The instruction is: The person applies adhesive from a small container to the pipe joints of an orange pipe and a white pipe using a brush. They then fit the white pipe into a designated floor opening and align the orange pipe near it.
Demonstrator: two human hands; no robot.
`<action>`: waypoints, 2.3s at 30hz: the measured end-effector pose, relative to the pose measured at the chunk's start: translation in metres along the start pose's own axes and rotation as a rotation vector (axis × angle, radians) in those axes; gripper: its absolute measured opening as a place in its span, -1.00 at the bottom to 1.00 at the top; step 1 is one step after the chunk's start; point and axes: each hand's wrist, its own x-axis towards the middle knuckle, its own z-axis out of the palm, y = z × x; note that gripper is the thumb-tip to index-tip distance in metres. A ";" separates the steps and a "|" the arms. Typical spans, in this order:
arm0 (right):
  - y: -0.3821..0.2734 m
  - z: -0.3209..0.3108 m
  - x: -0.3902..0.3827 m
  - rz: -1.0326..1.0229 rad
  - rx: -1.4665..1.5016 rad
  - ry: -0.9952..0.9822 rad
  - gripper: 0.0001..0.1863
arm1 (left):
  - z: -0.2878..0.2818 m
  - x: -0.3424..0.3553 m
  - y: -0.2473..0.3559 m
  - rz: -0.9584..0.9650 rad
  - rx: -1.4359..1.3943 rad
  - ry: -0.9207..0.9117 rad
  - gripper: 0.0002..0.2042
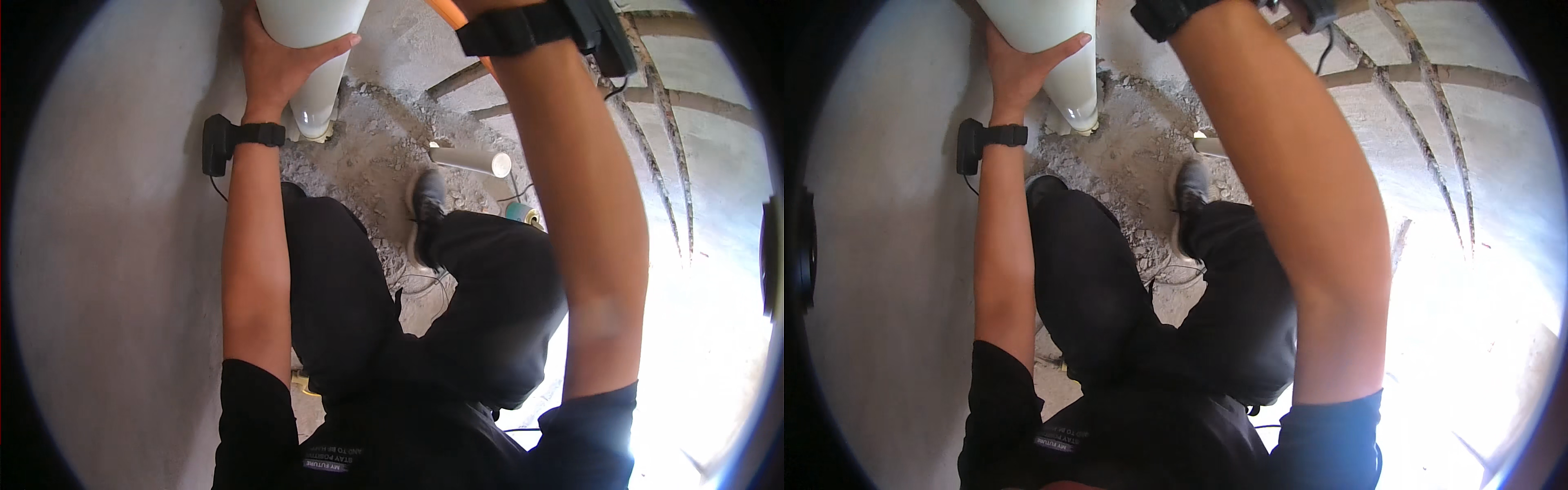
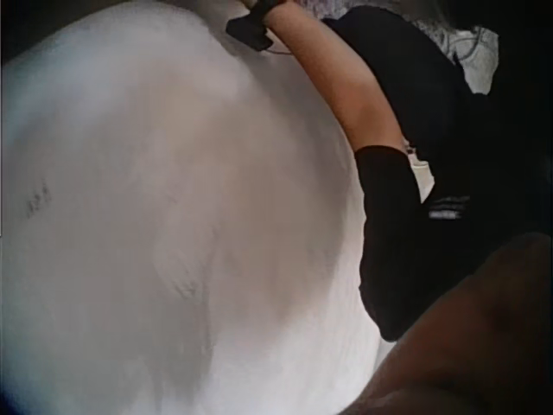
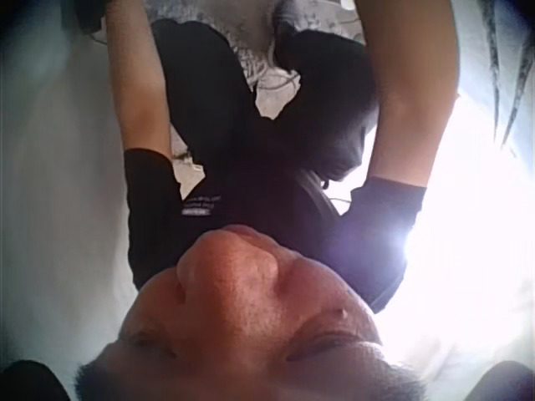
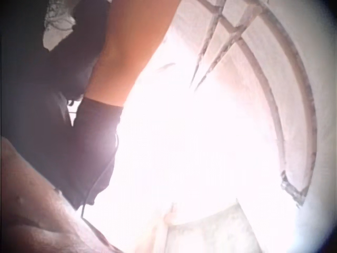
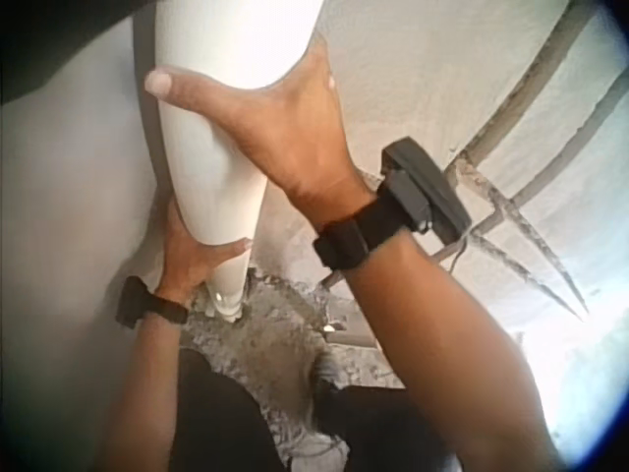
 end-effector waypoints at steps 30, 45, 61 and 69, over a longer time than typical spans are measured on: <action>0.011 0.040 -0.024 0.187 0.344 0.304 0.12 | -0.022 -0.011 -0.076 -0.158 -0.083 0.154 -0.51; 0.004 0.071 -0.081 0.353 0.335 0.295 0.20 | -0.046 -0.004 -0.055 -0.107 0.110 0.148 -0.49; 0.023 0.057 -0.085 0.339 0.191 0.247 0.49 | -0.041 0.009 -0.083 -0.007 0.153 0.062 -0.47; 0.060 0.091 -0.091 0.337 -0.060 0.466 0.58 | -0.036 0.012 -0.095 0.031 0.216 0.049 -0.45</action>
